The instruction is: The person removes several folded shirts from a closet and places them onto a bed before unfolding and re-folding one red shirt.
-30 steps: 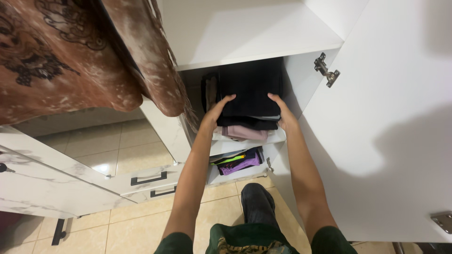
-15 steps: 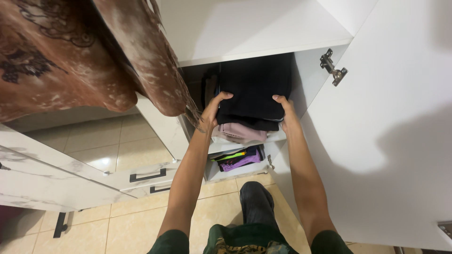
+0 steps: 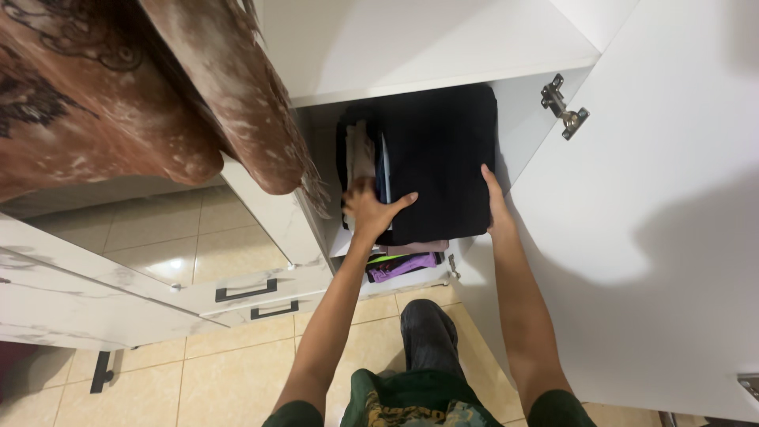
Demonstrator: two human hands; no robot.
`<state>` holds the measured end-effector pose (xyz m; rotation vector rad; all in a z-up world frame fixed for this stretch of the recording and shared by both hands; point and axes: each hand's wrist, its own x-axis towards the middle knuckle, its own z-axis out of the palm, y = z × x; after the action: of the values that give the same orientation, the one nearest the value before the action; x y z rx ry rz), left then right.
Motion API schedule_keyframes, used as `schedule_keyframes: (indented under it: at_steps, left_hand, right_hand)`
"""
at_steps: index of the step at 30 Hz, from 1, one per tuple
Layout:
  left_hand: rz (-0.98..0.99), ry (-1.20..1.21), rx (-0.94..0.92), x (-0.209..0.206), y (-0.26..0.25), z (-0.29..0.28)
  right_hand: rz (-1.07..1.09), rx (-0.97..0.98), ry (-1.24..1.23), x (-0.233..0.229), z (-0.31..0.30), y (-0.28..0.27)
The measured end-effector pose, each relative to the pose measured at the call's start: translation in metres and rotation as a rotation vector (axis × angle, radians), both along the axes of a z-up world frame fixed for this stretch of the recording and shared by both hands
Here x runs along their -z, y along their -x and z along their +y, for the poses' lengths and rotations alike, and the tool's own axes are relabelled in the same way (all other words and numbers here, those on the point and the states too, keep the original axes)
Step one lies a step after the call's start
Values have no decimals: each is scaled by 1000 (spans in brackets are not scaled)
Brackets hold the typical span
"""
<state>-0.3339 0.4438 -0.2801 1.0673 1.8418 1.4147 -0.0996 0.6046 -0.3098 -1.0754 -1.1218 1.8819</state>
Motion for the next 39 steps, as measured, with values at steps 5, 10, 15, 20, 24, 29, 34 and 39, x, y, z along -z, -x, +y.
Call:
schedule_keyframes:
  at_steps: [5, 10, 15, 20, 24, 29, 34, 39]
  left_hand:
    - [68, 51, -176, 16, 18, 2]
    - [-33, 164, -113, 23, 30, 7]
    - [-177, 105, 66, 38, 38, 4]
    - [-213, -20, 42, 54, 18, -17]
    - [-307, -76, 81, 54, 12, -41]
    - [-256, -213, 149, 66, -8, -86]
    - [-365, -350, 202, 60, -50, -118]
    - [-377, -404, 148, 18, -91, -172]
  right_hand:
    - [-9, -41, 9, 17, 18, 9]
    - [2, -52, 6, 35, 29, 25]
    - [139, -103, -16, 49, 2, 11]
    - [296, -176, -17, 61, -30, -1]
    - [476, -173, -143, 89, -52, -13]
    - [707, -381, -9, 147, -65, -51]
    - [777, -436, 10, 105, -99, -75]
    - [486, -306, 153, 7, -170, -116]
